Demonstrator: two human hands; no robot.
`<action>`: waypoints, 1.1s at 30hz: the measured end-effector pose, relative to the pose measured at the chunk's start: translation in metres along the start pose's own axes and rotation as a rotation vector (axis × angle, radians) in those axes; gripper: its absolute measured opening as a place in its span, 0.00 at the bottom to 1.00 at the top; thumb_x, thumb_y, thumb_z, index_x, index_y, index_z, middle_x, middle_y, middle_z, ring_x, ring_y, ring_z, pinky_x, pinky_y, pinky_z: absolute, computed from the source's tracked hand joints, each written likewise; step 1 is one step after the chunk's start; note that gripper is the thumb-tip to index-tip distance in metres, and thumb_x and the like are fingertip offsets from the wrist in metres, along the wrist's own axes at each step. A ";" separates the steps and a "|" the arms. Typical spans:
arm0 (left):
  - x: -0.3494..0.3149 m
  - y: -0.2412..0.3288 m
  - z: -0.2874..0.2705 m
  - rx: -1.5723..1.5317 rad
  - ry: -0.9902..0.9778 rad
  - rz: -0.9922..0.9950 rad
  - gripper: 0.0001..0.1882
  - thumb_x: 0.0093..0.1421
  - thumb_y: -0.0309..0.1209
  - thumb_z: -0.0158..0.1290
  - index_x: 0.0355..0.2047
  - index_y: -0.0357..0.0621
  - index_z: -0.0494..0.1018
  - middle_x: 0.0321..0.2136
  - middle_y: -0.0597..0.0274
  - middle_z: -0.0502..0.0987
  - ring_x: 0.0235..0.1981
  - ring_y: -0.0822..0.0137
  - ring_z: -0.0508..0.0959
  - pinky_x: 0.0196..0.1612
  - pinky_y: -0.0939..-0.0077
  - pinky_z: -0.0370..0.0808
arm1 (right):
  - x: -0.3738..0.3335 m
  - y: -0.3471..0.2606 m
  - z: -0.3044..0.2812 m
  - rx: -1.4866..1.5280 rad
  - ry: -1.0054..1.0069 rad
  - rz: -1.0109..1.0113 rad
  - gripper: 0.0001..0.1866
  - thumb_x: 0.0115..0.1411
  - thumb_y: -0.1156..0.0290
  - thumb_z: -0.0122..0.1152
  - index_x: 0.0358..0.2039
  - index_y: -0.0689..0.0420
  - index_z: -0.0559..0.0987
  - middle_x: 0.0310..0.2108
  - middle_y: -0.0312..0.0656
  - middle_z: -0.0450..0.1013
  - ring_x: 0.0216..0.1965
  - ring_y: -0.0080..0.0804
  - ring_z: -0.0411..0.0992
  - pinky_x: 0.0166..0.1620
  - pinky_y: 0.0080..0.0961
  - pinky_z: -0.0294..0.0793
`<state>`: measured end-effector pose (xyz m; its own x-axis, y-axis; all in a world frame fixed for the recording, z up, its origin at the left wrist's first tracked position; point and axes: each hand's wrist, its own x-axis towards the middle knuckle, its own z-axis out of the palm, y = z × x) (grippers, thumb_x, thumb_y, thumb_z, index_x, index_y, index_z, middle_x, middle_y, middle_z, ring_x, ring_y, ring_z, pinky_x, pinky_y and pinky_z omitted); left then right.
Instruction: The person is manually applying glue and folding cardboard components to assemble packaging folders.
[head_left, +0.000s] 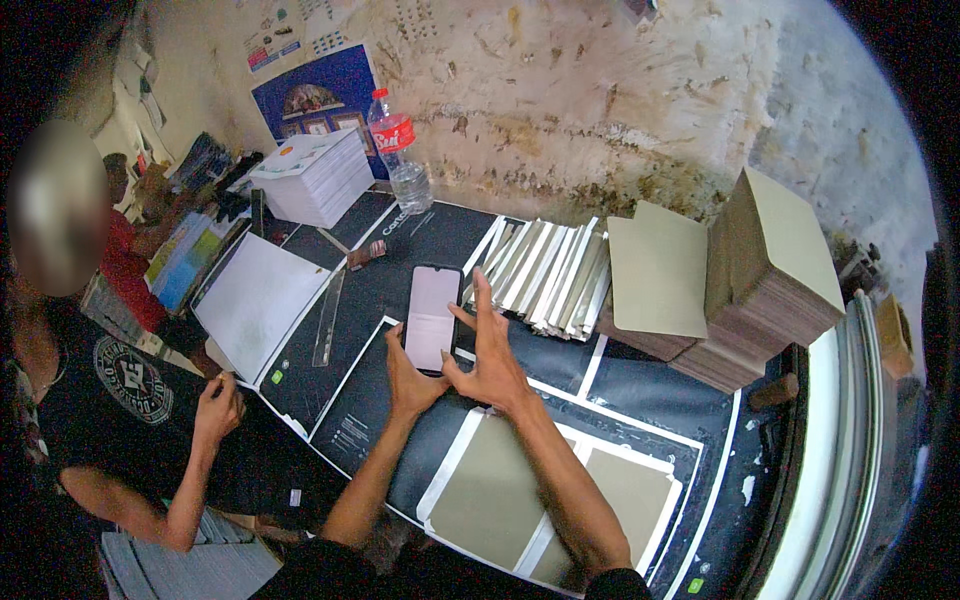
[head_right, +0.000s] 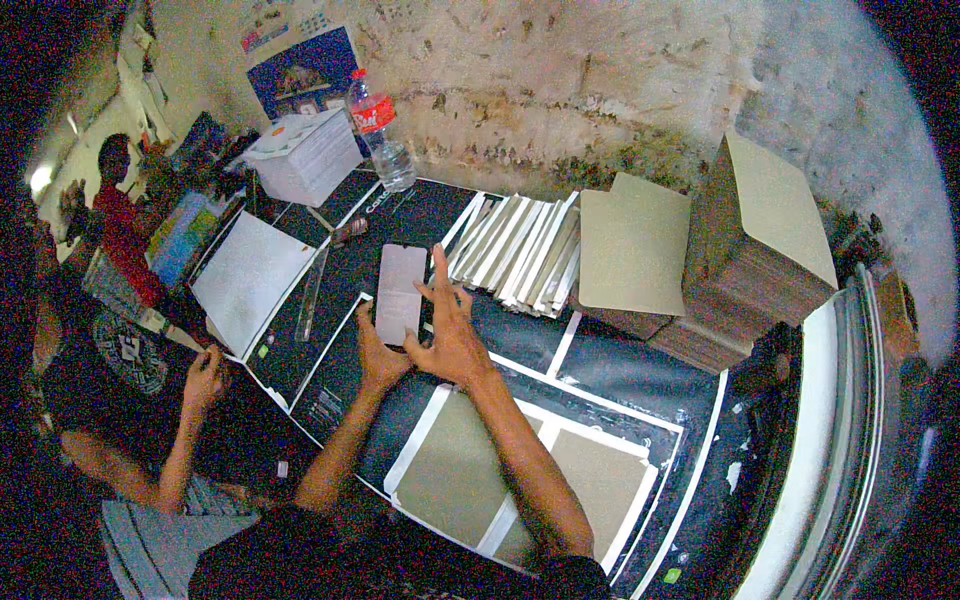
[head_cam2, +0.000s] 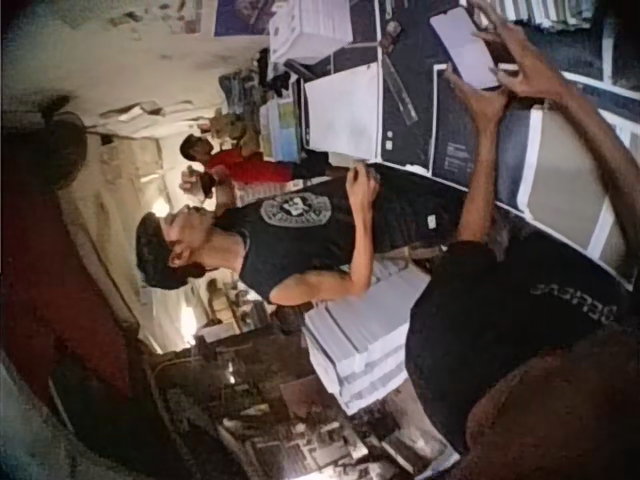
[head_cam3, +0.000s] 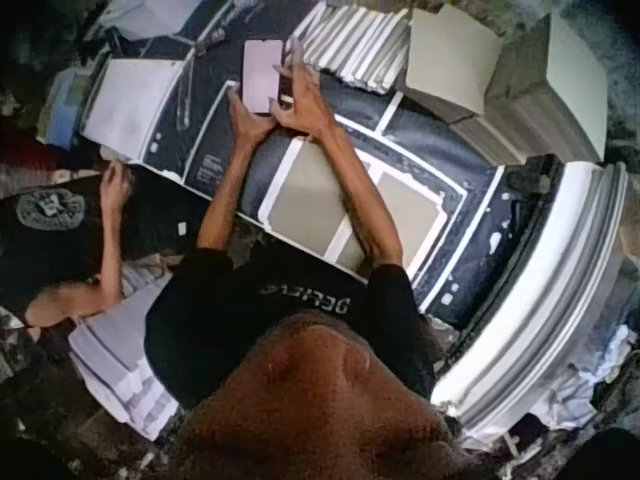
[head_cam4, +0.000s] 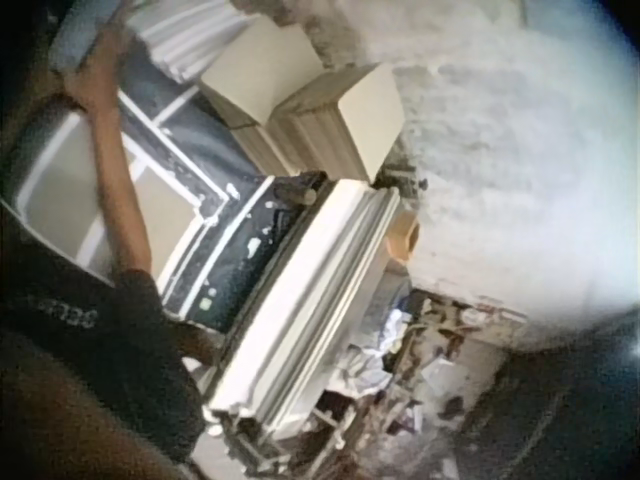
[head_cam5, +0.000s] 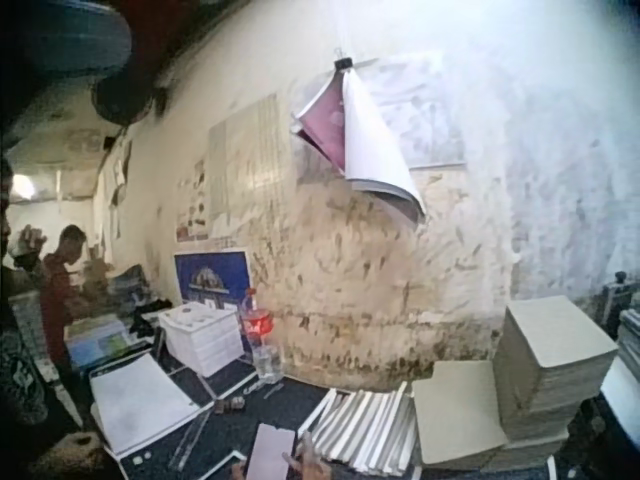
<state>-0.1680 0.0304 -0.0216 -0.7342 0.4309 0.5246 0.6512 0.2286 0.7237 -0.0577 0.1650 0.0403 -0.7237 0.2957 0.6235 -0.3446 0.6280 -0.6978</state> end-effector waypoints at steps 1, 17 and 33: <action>0.001 0.002 0.001 -0.011 -0.002 -0.005 0.50 0.39 0.35 0.74 0.58 0.33 0.57 0.49 0.39 0.72 0.52 0.43 0.75 0.56 0.51 0.72 | 0.000 0.001 -0.004 -0.028 -0.013 0.023 0.64 0.48 0.73 0.64 0.75 0.62 0.29 0.76 0.62 0.38 0.66 0.44 0.69 0.71 0.46 0.46; -0.002 -0.002 -0.009 0.073 0.017 0.091 0.48 0.39 0.34 0.75 0.57 0.36 0.59 0.47 0.46 0.72 0.49 0.53 0.75 0.53 0.58 0.73 | -0.004 0.009 0.011 -0.085 0.002 -0.013 0.67 0.47 0.67 0.69 0.75 0.63 0.31 0.77 0.59 0.39 0.65 0.43 0.69 0.67 0.47 0.51; 0.001 0.005 -0.004 0.008 -0.030 -0.018 0.52 0.36 0.34 0.76 0.58 0.34 0.58 0.45 0.43 0.76 0.45 0.49 0.80 0.50 0.57 0.76 | 0.000 0.002 0.001 -0.154 0.036 -0.068 0.66 0.46 0.68 0.71 0.75 0.62 0.33 0.76 0.59 0.41 0.65 0.43 0.70 0.67 0.49 0.51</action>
<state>-0.1668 0.0283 -0.0159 -0.7402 0.4522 0.4976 0.6392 0.2437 0.7294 -0.0590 0.1653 0.0384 -0.6787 0.2726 0.6819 -0.2947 0.7494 -0.5929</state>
